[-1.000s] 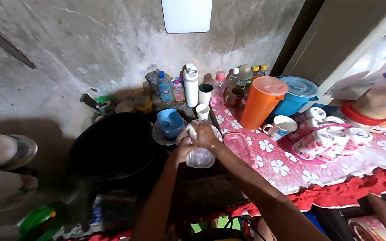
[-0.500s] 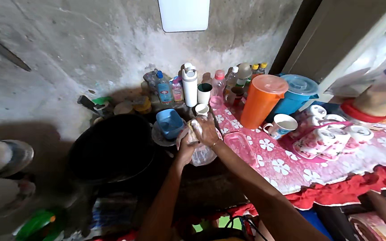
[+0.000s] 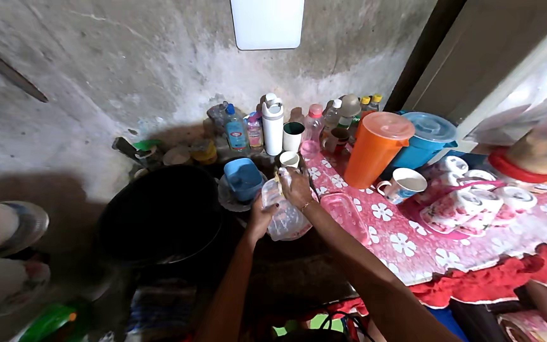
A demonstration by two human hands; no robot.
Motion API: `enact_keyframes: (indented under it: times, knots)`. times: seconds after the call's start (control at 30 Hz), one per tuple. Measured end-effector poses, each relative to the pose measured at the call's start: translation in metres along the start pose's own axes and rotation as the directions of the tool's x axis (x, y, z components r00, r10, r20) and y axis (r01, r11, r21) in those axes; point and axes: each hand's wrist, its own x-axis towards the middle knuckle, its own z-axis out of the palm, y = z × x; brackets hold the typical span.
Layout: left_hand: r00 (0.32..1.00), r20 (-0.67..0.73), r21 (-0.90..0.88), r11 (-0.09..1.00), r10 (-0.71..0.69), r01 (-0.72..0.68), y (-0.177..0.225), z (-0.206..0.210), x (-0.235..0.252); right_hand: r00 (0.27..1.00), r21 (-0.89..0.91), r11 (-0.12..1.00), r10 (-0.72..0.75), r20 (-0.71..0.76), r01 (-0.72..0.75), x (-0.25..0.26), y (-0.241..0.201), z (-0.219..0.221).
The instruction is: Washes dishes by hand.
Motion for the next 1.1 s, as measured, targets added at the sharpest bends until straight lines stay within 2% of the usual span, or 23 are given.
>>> enact_keyframes:
  times: [0.07,0.13,0.17,0.2,0.23,0.3,0.33,0.4,0.47,0.53,0.6,0.67,0.7,0.77,0.83,0.9,0.93,1.0,1.03,1.1]
  knots:
    - [1.000,0.012,0.001,1.000,0.001,-0.001,0.002,0.002,0.000,0.990,0.015,0.990,-0.137,-0.015,0.137,-0.010,-0.017,0.004]
    - [1.000,-0.018,-0.016,1.000,0.016,-0.016,0.004,0.006,0.000,0.954,0.035,0.959,-0.274,-0.119,0.280,-0.012,-0.023,0.015]
    - [1.000,-0.027,-0.027,1.000,0.015,-0.016,0.004,0.005,0.000,0.963,0.071,0.966,-0.238,-0.126,0.248,-0.010,-0.022,0.015]
    - [0.999,-0.038,-0.031,0.999,0.011,-0.012,0.004,0.004,0.000,0.983,0.113,0.981,-0.145,-0.111,0.157,-0.008,-0.020,0.012]
    - [0.998,-0.056,-0.020,0.999,0.024,-0.025,0.004,0.004,-0.001,0.996,0.174,0.984,-0.016,-0.086,0.031,-0.004,-0.017,0.007]
    - [0.995,-0.069,0.034,0.997,0.067,-0.064,0.003,0.004,-0.004,0.969,0.347,0.912,0.246,-0.034,-0.220,0.003,-0.010,0.001]
    - [0.996,-0.054,0.058,0.996,0.077,-0.074,0.000,0.003,-0.005,0.949,0.407,0.869,0.315,-0.019,-0.281,0.003,-0.009,0.001]
    - [0.997,0.001,0.058,0.995,0.078,-0.078,0.001,-0.002,-0.007,0.947,0.419,0.865,0.320,-0.036,-0.276,0.003,-0.008,-0.002]
    - [0.997,0.078,0.037,0.999,0.010,-0.013,0.010,-0.010,-0.009,0.978,0.329,0.929,0.199,-0.062,-0.168,0.001,-0.006,-0.005]
    - [0.985,0.131,0.052,0.993,-0.113,0.107,0.022,-0.016,-0.007,0.996,0.179,0.982,-0.040,-0.077,0.053,-0.005,-0.009,-0.008]
    - [0.982,0.132,0.108,0.987,-0.134,0.120,0.026,-0.014,-0.003,0.937,0.042,0.940,-0.331,-0.108,0.337,-0.013,-0.018,-0.004]
    - [0.996,0.080,0.133,0.991,-0.034,0.023,0.022,-0.005,-0.004,0.825,-0.043,0.845,-0.531,-0.193,0.534,-0.016,-0.018,0.008]
    - [0.998,0.060,0.126,0.992,0.015,-0.022,0.017,-0.002,-0.003,0.799,-0.053,0.829,-0.552,-0.238,0.557,-0.015,-0.012,0.013]
    - [0.997,0.046,0.113,0.992,0.059,-0.064,0.012,-0.001,-0.003,0.801,-0.055,0.854,-0.506,-0.321,0.517,-0.009,0.009,0.018]
    - [0.998,0.044,0.102,0.994,0.041,-0.045,0.008,-0.003,-0.006,0.860,-0.024,0.909,-0.401,-0.317,0.415,-0.007,0.021,0.019]
    - [0.998,0.040,0.091,0.995,0.041,-0.045,0.002,-0.005,-0.008,0.878,-0.014,0.924,-0.367,-0.307,0.381,-0.012,0.014,0.019]
    - [0.998,0.032,0.084,0.995,0.055,-0.058,0.001,-0.006,-0.009,0.865,-0.027,0.914,-0.393,-0.311,0.406,-0.016,0.005,0.018]
    - [0.997,0.018,0.108,0.992,0.071,-0.073,0.001,-0.005,-0.011,0.783,-0.100,0.846,-0.525,-0.334,0.524,-0.020,-0.011,0.022]
    - [0.998,0.012,0.124,0.990,0.063,-0.064,0.004,-0.004,-0.013,0.724,-0.142,0.801,-0.590,-0.358,0.582,-0.019,-0.014,0.024]
    - [0.997,0.005,0.152,0.986,0.074,-0.074,0.009,-0.005,-0.018,0.676,-0.139,0.766,-0.625,-0.391,0.628,-0.013,-0.005,0.027]
